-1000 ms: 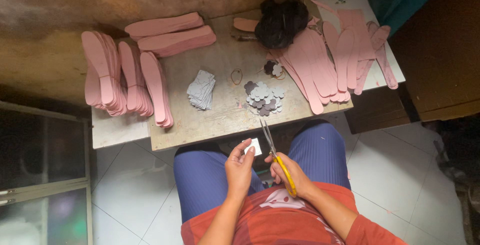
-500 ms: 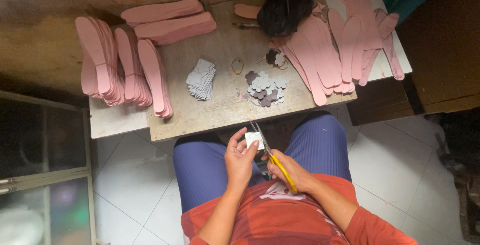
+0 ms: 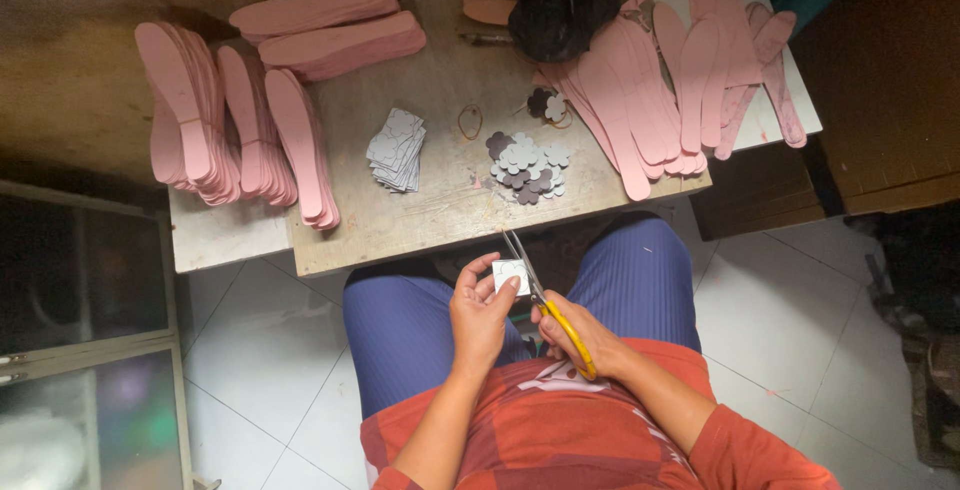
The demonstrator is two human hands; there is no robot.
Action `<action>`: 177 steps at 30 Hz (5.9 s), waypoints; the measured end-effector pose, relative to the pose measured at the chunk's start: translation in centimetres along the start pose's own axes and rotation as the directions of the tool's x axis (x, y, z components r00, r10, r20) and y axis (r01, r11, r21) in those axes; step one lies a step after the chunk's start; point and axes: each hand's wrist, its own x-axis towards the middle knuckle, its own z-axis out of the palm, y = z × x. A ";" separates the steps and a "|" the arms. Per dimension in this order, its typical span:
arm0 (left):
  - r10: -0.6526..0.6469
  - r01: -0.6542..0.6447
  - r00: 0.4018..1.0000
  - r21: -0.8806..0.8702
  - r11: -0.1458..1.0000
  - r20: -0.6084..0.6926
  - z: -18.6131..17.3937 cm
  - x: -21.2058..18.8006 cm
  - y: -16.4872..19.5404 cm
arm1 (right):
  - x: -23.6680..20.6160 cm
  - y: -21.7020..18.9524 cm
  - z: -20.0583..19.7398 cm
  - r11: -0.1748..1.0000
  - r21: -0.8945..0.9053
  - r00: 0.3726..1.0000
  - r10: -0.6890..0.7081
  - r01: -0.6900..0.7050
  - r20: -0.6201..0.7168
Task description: The person sits on the floor and uses yellow-handled scissors to cut small white foam pieces into flower shapes. They place the cut pieces on a table with other pink foam insoles and cutouts, then pick up another white piece to continue cutting.
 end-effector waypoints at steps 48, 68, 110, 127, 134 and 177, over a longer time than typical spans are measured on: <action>0.014 -0.019 0.994 0.043 0.999 0.105 0.3 -1.1 2.2 | -1.9 0.1 -0.4 0.999 0.032 0.998 -0.006 0.004 0.056; -0.029 0.016 0.992 0.107 0.994 0.123 0.7 -1.4 2.4 | -2.2 -0.1 -0.4 1.000 0.020 0.999 0.020 -0.020 0.031; 0.147 -0.191 0.981 0.543 0.818 0.124 2.7 4.5 2.2 | 3.3 -5.2 -6.2 0.954 -0.271 0.976 -0.169 0.128 -0.135; 0.256 -0.220 0.964 0.337 0.915 -0.067 1.0 11.9 6.4 | 8.8 -8.6 -28.4 0.804 -0.276 0.165 -0.222 -0.527 -0.961; 0.291 -0.255 0.956 0.429 0.867 -0.021 0.7 12.2 6.0 | 9.0 -9.2 -29.2 0.918 -0.098 0.109 -0.061 -0.385 -0.992; 0.159 -0.174 0.981 -0.137 0.975 -0.116 -9.1 0.5 5.6 | 11.2 -9.8 -6.4 0.742 -0.669 0.678 -0.508 0.031 -0.531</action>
